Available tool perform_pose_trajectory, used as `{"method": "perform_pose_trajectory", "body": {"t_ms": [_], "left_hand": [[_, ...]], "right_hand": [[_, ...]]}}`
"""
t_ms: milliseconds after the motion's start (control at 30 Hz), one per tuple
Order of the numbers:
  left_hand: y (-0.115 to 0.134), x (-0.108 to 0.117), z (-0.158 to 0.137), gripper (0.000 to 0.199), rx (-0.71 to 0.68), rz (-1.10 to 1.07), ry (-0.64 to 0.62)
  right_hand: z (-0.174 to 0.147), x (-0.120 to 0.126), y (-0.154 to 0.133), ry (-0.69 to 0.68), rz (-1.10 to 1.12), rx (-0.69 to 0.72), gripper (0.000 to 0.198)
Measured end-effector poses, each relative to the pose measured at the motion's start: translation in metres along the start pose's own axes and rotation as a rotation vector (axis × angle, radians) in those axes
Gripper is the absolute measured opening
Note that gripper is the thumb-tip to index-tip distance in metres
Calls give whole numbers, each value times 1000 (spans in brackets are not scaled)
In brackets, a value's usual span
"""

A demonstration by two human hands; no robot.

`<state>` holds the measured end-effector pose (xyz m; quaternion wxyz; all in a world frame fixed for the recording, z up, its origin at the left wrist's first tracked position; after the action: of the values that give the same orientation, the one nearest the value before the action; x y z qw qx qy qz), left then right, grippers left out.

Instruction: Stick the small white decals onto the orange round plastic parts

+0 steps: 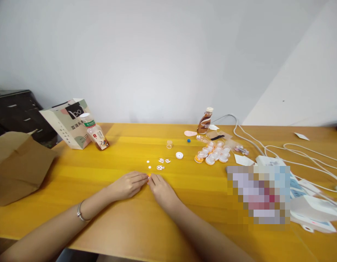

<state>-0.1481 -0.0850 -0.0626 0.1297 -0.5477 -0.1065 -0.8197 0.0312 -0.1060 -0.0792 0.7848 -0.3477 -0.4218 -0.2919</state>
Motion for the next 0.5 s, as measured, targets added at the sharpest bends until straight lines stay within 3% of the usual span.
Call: {"method": "perform_pose_trajectory", "body": {"t_ms": [133,333,500], "left_hand": [[2,-2,4,27,61,-66,9],[0,-13,16,16,417,-334,202],[-1,-17,20,14,455,-376,229]], "right_hand": [[0,2,-3,-25,-51,9,25],[3,-4,3,9,50,4,23],[4,-5,8,44,165,-69,19]]}}
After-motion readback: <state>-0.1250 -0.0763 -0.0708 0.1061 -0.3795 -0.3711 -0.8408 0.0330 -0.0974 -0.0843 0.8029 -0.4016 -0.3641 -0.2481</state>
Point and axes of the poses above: each hand's wrist, its own z-axis towards the middle knuckle, its own x-axis out of the back of the hand, y = z × x, the point moved 1 cm from there along z, towards the middle knuckle, and after that the axes turned 7 degrees about -x, right-handed, at the moved point
